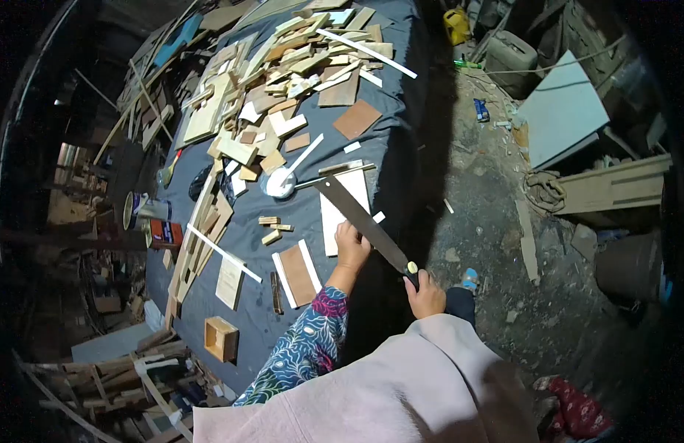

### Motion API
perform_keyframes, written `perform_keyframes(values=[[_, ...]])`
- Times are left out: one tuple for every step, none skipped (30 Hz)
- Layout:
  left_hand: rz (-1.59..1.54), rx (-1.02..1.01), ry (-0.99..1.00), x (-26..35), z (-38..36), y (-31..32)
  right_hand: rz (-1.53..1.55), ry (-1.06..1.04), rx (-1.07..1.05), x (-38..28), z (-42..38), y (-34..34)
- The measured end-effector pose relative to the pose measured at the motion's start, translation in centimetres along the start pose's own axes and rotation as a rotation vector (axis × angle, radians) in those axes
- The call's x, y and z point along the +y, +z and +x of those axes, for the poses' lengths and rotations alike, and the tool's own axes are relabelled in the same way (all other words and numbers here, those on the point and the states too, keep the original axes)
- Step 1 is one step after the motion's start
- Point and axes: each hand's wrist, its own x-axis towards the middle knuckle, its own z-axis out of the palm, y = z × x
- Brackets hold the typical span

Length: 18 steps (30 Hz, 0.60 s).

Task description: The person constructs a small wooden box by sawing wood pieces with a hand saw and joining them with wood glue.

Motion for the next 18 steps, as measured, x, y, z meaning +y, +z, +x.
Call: perform_keyframes(values=[[0.0,-0.011,0.007,0.0,0.1,0.0,-0.022,-0.019,-0.002,0.2,-0.3,0.0],[-0.02,0.024,0.078,-0.1,0.2,-0.1,-0.03,-0.035,0.008,0.4,-0.6,-0.1],[-0.042,0.062,0.146,-0.1,0.3,-0.1,-0.028,-0.027,0.006,0.5,-0.8,0.1],[-0.057,0.085,0.17,0.0,0.4,-0.1,-0.027,-0.03,0.011,0.6,-0.9,0.3],[-0.057,0.078,0.166,0.2,0.4,-0.1,-0.027,-0.034,0.013,0.8,-1.1,0.4],[-0.068,0.074,0.099,0.5,0.3,-0.2,-0.025,-0.03,0.008,0.8,-1.1,0.6],[-0.079,0.072,0.034,0.6,0.3,-0.3,-0.015,-0.036,0.026,0.7,-0.9,0.9],[-0.077,0.071,0.037,0.7,0.2,-0.4,-0.003,-0.043,0.048,0.5,-0.7,1.1],[-0.098,0.071,0.027,0.8,0.2,-0.4,0.001,-0.041,0.052,0.4,-0.6,1.4],[-0.121,0.072,0.017,0.8,0.3,-0.4,-0.019,-0.035,0.051,0.4,-0.4,1.7],[-0.121,0.071,0.022,0.8,0.3,-0.5,-0.04,-0.029,0.047,0.4,-0.4,1.8],[-0.09,0.081,0.059,0.8,0.3,-0.4,-0.042,-0.027,0.05,0.4,-0.4,1.8],[-0.059,0.091,0.094,0.8,0.3,-0.3,-0.029,-0.019,0.038,0.4,-0.5,1.7],[-0.061,0.09,0.094,0.8,0.3,-0.2,-0.015,-0.012,0.026,0.4,-0.5,1.7],[-0.053,0.106,0.116,0.8,0.3,-0.1,-0.014,-0.011,0.024,0.5,-0.6,1.8],[-0.044,0.122,0.139,0.8,0.3,-0.1,-0.014,-0.008,0.031,0.5,-0.6,1.9],[-0.041,0.12,0.138,0.7,0.4,-0.1,-0.013,-0.005,0.038,0.6,-0.5,2.1],[-0.041,0.106,0.129,0.7,0.4,-0.2,-0.012,-0.004,0.034,0.7,-0.4,2.5]])
